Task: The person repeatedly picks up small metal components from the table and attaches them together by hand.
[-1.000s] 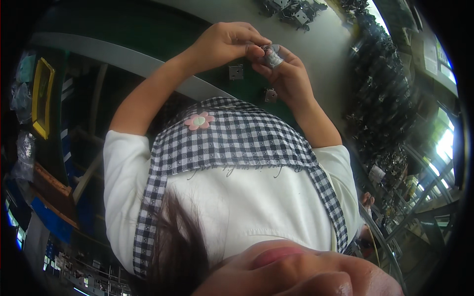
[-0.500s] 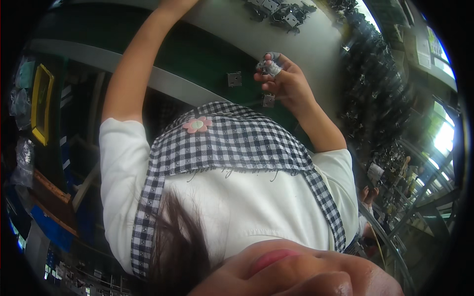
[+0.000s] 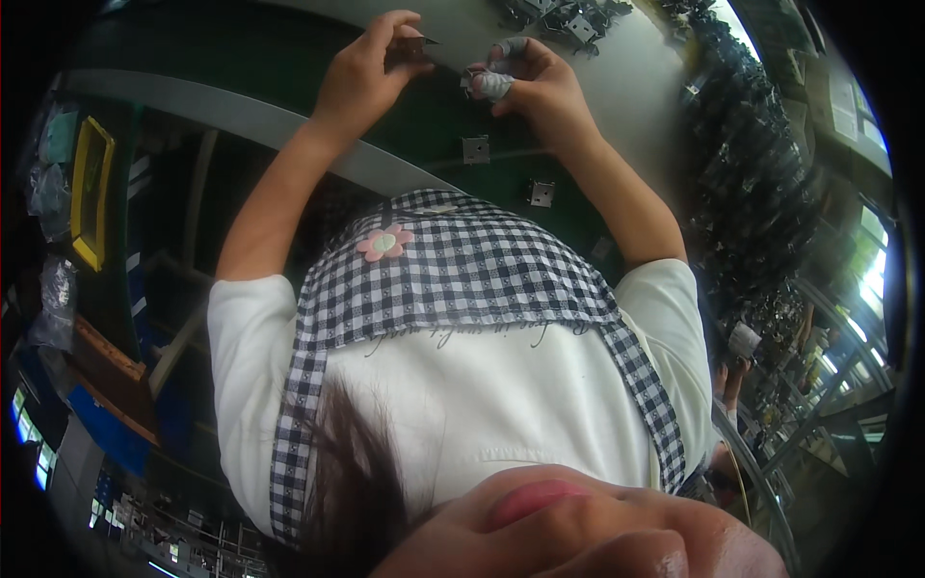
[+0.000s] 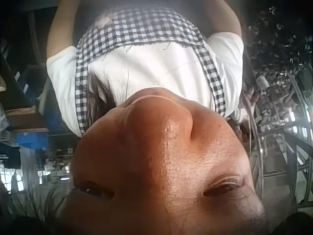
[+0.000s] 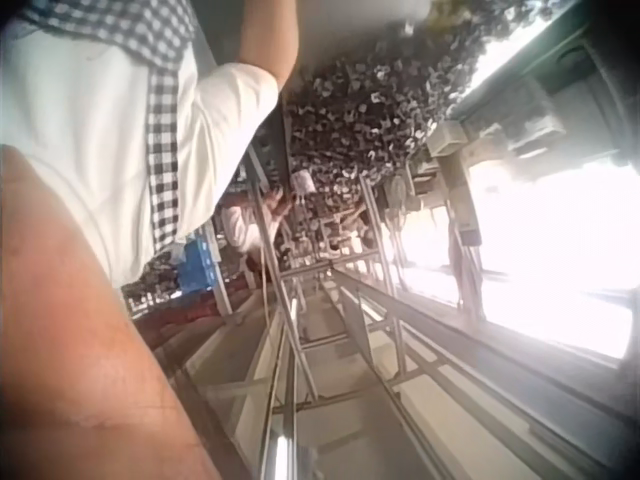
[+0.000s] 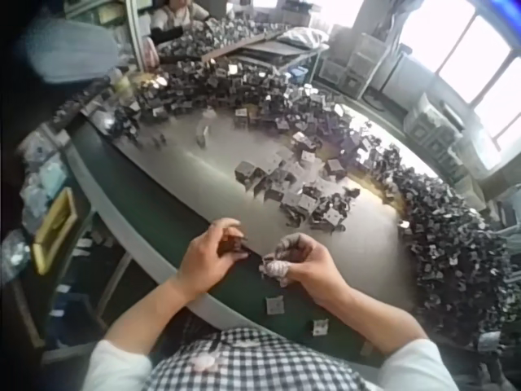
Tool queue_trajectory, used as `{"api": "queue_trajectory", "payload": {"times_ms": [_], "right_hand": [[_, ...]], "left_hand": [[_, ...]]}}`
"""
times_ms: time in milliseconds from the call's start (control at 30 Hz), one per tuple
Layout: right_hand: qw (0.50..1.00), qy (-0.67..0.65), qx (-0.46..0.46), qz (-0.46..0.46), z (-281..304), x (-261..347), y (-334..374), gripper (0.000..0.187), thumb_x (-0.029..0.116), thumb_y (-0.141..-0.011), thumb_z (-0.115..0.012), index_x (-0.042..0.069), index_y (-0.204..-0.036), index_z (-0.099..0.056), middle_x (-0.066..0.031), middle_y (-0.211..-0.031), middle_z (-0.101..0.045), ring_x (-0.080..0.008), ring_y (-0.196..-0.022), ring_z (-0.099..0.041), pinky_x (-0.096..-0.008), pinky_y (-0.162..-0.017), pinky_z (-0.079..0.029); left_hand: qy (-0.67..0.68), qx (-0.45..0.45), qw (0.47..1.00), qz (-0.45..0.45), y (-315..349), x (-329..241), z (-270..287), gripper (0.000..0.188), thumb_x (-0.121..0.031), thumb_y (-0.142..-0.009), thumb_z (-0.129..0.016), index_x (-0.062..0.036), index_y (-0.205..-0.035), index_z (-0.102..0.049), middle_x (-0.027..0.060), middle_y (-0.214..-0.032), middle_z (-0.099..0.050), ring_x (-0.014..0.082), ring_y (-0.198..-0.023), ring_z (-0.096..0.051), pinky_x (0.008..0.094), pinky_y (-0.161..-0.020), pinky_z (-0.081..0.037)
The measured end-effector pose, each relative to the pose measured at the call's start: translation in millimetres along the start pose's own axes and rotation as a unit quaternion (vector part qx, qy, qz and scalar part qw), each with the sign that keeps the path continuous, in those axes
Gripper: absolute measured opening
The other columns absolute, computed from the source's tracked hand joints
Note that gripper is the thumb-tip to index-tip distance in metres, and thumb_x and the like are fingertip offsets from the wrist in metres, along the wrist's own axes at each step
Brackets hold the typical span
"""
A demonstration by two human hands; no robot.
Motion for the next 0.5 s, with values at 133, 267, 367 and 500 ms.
{"api": "queue_trajectory", "payload": {"times_ms": [133, 267, 367, 500], "right_hand": [[0.997, -0.070, 0.009, -0.016, -5, -1, 0, 0.033, 0.006, -0.073, -0.071, 0.001, -0.098, -0.051, -0.0108, -0.090, -0.064, -0.0133, -0.077, -0.062, -0.0187, -0.058, -0.049], [0.983, -0.163, 0.059, -0.054, -11, -4, 0, 0.031, 0.010, -0.074, -0.072, 0.005, -0.097, -0.051, -0.0076, -0.086, -0.062, -0.0117, -0.073, -0.060, -0.0205, -0.057, -0.048], [0.964, -0.237, 0.080, -0.084, -15, -8, 5, 0.032, 0.010, -0.074, -0.072, 0.006, -0.098, -0.051, -0.0077, -0.087, -0.062, -0.0121, -0.071, -0.060, -0.0214, -0.058, -0.048], [0.994, -0.111, 0.017, -0.008, -19, 8, 13, 0.034, 0.011, -0.074, -0.072, 0.005, -0.099, -0.050, -0.0072, -0.086, -0.061, -0.0107, -0.068, -0.058, -0.0210, -0.058, -0.048]], "left_hand": [[0.128, 0.066, 0.989, -0.023, 18, -24, -4, 0.033, 0.007, -0.078, -0.063, -0.0027, -0.108, -0.057, 0.0071, -0.108, -0.062, 0.0144, -0.098, -0.061, 0.0282, -0.086, -0.049], [0.254, 0.036, 0.966, -0.032, 21, -34, -10, 0.031, 0.009, -0.077, -0.063, -0.0010, -0.105, -0.058, 0.0108, -0.110, -0.061, 0.0176, -0.099, -0.060, 0.0293, -0.089, -0.049], [0.252, 0.054, 0.966, -0.027, 24, -39, -11, 0.031, 0.011, -0.076, -0.063, 0.0002, -0.105, -0.058, 0.0135, -0.111, -0.060, 0.0202, -0.102, -0.060, 0.0305, -0.091, -0.049], [0.213, -0.005, 0.971, -0.105, 27, -46, -6, 0.033, 0.009, -0.072, -0.067, -0.0023, -0.102, -0.061, 0.0117, -0.106, -0.063, 0.0195, -0.098, -0.062, 0.0286, -0.084, -0.051]]}}
Point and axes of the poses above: each hand's wrist, its own y-axis away from the middle knuckle, its own z-axis out of the back of the hand, x = y × z, the point moved 3 cm from there along -y, towards the middle knuckle
